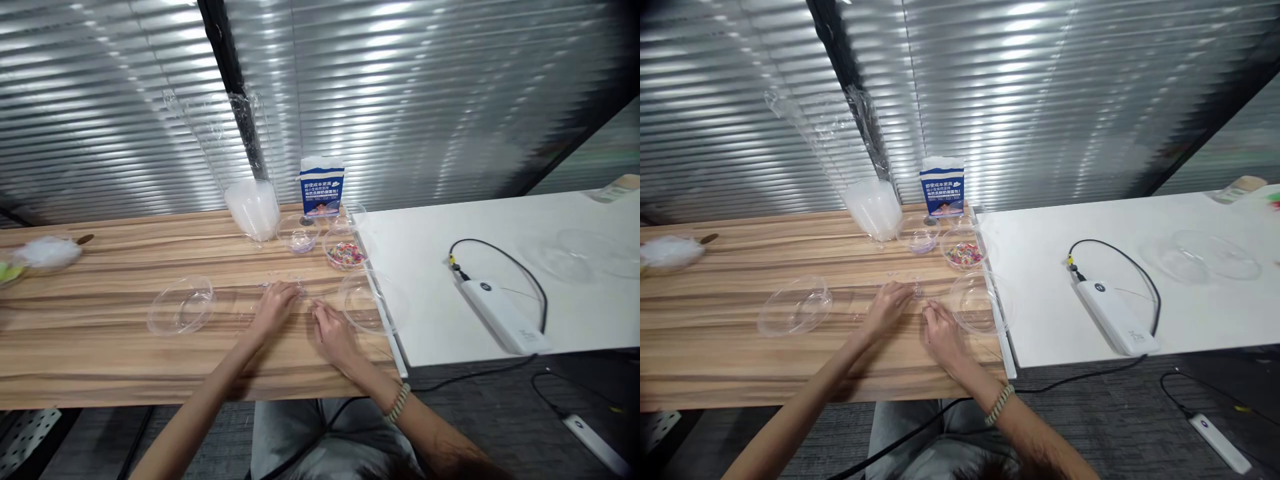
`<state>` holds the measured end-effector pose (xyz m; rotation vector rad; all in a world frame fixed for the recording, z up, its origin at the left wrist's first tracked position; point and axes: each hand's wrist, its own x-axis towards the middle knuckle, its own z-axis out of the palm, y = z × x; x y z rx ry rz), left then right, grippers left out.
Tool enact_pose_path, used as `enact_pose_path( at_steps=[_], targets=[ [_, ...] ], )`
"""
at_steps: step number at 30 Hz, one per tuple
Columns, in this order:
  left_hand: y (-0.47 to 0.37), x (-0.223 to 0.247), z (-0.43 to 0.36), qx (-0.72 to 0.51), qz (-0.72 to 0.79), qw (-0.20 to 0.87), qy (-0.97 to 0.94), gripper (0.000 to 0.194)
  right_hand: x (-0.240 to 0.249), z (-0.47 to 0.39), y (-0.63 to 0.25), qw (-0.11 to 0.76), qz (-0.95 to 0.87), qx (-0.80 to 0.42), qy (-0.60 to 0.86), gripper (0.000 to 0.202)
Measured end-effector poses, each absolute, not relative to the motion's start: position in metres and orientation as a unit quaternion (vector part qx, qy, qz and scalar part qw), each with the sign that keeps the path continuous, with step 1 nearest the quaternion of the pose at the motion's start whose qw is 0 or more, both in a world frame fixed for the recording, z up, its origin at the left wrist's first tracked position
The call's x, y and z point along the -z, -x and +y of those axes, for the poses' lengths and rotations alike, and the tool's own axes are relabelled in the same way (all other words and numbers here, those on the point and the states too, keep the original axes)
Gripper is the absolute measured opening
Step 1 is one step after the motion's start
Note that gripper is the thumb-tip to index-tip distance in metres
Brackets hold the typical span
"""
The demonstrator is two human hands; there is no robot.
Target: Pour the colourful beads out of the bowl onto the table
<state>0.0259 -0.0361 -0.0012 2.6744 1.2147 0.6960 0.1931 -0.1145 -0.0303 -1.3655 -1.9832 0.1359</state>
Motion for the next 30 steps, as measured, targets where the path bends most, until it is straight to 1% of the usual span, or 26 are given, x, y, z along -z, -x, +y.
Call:
enact_pose_path(
  at_steps=[3, 5, 8, 12, 14, 16, 20, 23, 26, 30],
  targets=[
    [-0.02, 0.015, -0.051, -0.248, 0.418, 0.111, -0.867, 0.023, 0.031, -0.115, -0.192, 0.338, -0.779, -0.035, 0.527, 0.034],
    [-0.019, 0.02, -0.056, -0.257, 0.426, 0.128, -0.858, 0.027, 0.032, -0.115, -0.192, 0.327, -0.786, -0.029, 0.524, 0.042],
    [-0.021, 0.022, -0.061, -0.271, 0.426, 0.146, -0.851, 0.035, 0.033, -0.116, -0.191, 0.311, -0.799, -0.029, 0.513, 0.046],
    [-0.021, 0.021, -0.071, -0.306, 0.437, 0.223, -0.816, 0.046, 0.03, -0.117, -0.19, 0.293, -0.825, -0.03, 0.483, 0.044],
    [-0.02, 0.022, -0.075, -0.321, 0.449, 0.26, -0.792, 0.048, 0.029, -0.117, -0.189, 0.289, -0.837, -0.028, 0.464, 0.039],
    [-0.017, 0.025, -0.077, -0.335, 0.461, 0.276, -0.774, 0.049, 0.028, -0.117, -0.188, 0.283, -0.849, -0.03, 0.444, 0.035],
    [-0.013, 0.03, -0.076, -0.344, 0.469, 0.263, -0.77, 0.049, 0.027, -0.117, -0.187, 0.263, -0.868, -0.034, 0.42, 0.04],
    [-0.012, 0.031, -0.073, -0.33, 0.465, 0.216, -0.793, 0.048, 0.027, -0.118, -0.187, 0.255, -0.868, -0.032, 0.425, 0.04],
    [-0.014, 0.033, -0.068, -0.304, 0.438, 0.184, -0.825, 0.051, 0.027, -0.12, -0.188, 0.257, -0.869, -0.022, 0.423, 0.035],
    [-0.016, 0.037, -0.064, -0.301, 0.418, 0.19, -0.836, 0.057, 0.025, -0.121, -0.188, 0.262, -0.87, -0.02, 0.416, 0.035]
  ],
)
